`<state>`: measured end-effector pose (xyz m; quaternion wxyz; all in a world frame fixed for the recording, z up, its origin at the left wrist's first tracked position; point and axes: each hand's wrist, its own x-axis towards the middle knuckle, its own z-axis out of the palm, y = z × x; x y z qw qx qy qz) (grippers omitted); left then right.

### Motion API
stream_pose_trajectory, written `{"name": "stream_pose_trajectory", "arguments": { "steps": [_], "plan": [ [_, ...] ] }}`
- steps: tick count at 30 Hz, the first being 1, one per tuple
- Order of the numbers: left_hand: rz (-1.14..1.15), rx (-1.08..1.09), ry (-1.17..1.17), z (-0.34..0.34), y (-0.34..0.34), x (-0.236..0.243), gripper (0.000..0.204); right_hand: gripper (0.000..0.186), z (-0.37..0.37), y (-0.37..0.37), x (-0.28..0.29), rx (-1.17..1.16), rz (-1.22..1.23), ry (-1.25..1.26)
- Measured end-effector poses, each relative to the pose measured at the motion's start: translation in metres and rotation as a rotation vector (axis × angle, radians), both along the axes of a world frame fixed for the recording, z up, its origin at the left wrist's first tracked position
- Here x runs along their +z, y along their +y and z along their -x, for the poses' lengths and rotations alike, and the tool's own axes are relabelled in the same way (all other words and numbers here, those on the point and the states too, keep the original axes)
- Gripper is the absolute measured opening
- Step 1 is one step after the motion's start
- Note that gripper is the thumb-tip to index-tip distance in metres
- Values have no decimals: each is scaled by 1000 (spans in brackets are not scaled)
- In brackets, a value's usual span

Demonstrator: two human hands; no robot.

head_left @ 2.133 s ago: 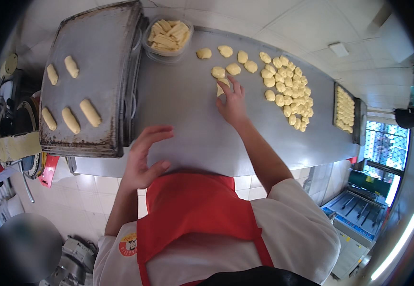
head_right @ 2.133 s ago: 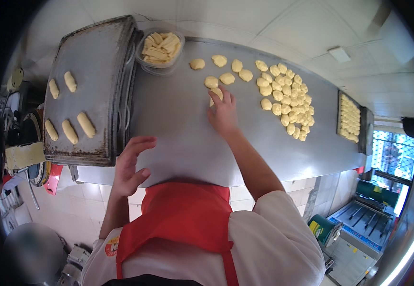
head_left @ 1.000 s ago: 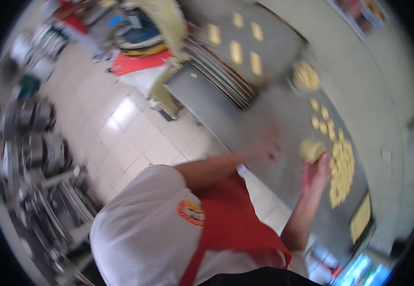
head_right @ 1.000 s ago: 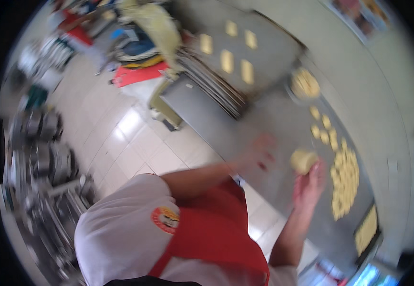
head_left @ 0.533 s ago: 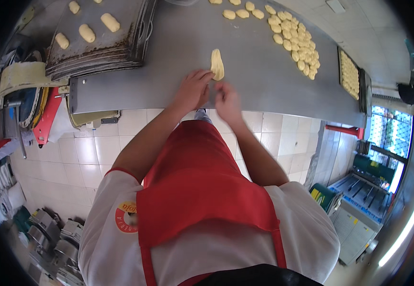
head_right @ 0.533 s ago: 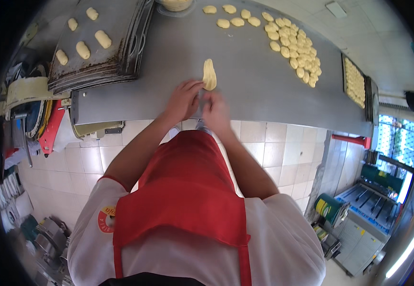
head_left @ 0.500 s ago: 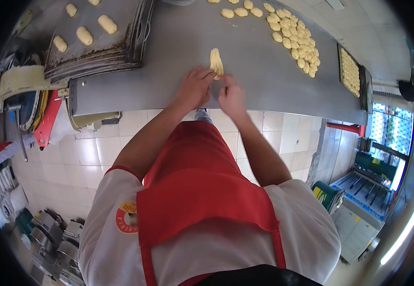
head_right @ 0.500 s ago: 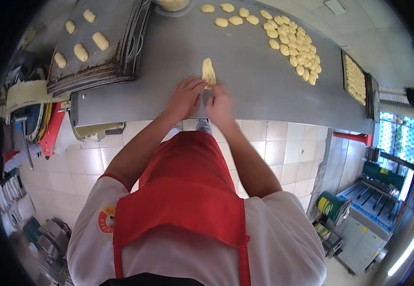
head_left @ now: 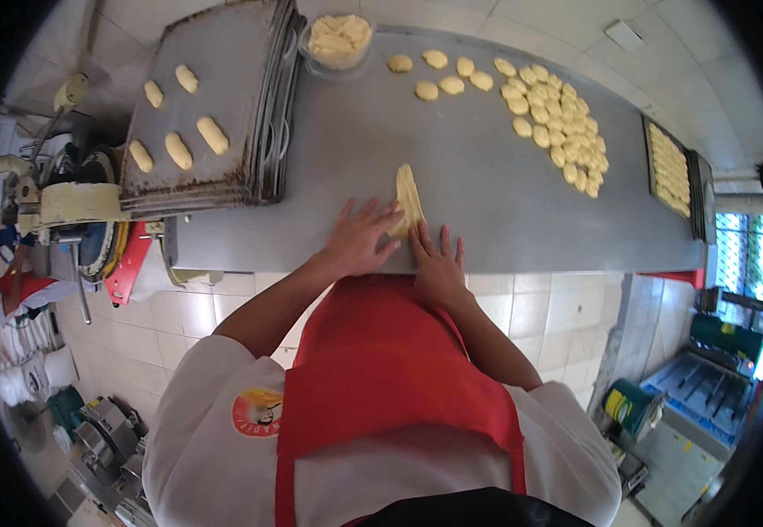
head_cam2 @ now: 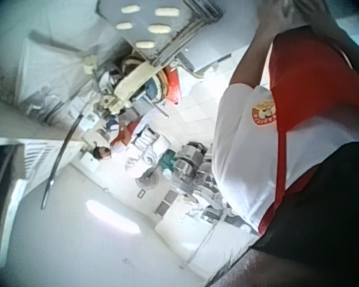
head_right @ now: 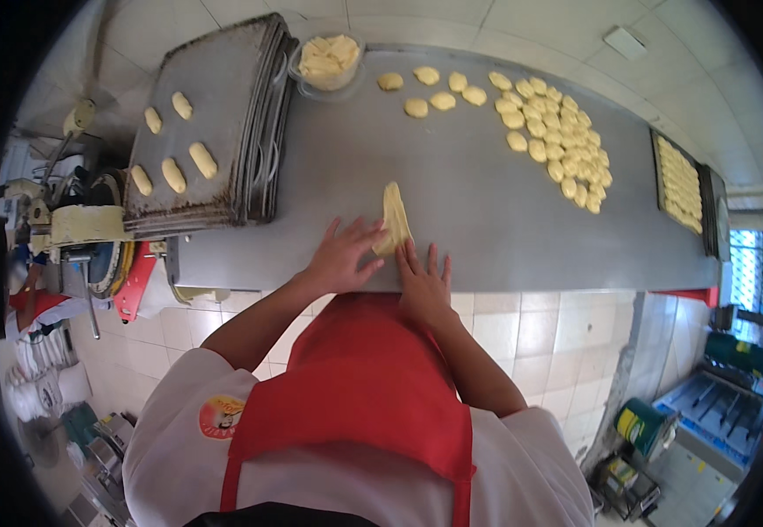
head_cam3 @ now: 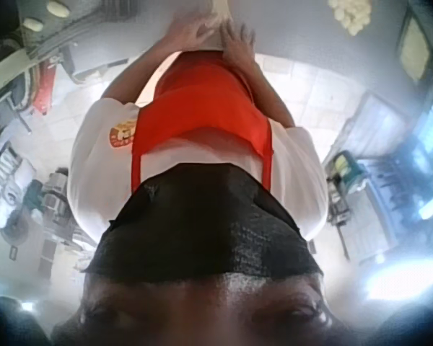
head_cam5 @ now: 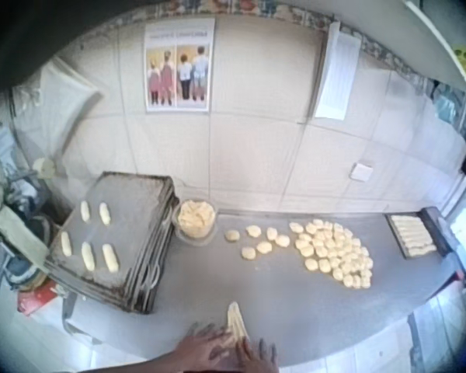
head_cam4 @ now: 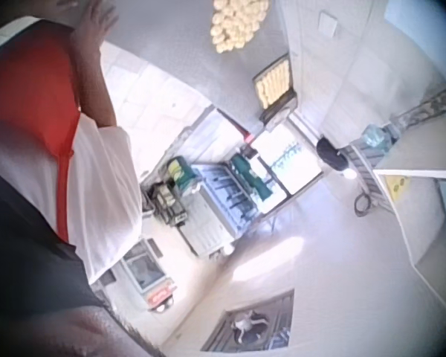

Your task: The person shapes small pieces of dough by hand, stretching them into long strips, rolling them, and then placing the finished rolls onto a metal tray.

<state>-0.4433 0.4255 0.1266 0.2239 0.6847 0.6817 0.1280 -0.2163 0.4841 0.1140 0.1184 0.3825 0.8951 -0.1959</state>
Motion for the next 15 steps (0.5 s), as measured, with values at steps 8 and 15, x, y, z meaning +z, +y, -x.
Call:
{"name": "stream_pose_trajectory", "arguments": {
  "steps": [8,15],
  "plan": [
    [-469,677,-41,179,231,54,38,61,-19,120,32,-321,11,453],
    [-294,626,293,246,287,40,32,50,-51,202,19,-381,110,716]
  ]
}}
